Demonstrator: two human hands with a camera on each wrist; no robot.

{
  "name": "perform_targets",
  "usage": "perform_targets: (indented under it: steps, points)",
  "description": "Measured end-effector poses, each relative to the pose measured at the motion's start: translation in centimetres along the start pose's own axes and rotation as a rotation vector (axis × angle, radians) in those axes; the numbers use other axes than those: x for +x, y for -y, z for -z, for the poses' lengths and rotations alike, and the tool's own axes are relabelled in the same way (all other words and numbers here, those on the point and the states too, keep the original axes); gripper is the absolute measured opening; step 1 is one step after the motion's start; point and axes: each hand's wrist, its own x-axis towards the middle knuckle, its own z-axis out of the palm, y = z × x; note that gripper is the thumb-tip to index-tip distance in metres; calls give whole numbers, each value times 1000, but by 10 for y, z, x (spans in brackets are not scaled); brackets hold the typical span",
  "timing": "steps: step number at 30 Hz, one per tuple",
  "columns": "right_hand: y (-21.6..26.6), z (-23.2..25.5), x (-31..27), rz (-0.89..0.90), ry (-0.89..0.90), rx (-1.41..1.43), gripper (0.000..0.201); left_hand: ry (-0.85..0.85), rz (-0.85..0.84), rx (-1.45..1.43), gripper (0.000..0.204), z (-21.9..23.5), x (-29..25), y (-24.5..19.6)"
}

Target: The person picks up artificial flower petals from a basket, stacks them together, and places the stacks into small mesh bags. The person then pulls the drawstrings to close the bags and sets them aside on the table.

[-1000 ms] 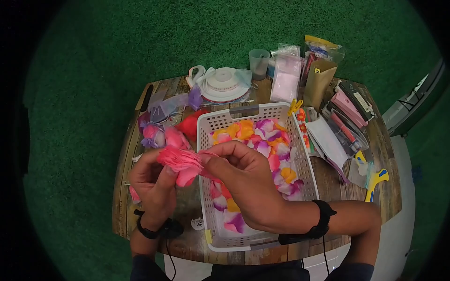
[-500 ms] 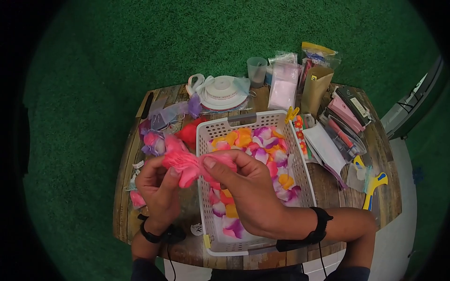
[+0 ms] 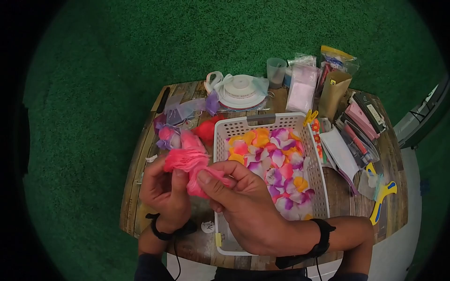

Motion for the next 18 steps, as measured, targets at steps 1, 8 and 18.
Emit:
perform_targets:
  steps: [1,8,18]
  points:
    - [0,3,1,1,4,-4,17,-4,-4,0,24,1,1,0]
    - [-3,8,0,16,114,-31,17,116,-235,-13,29,0,3,2]
    - [-3,7,6,159,104,48,14,155,-163,34,31,-10,3,7]
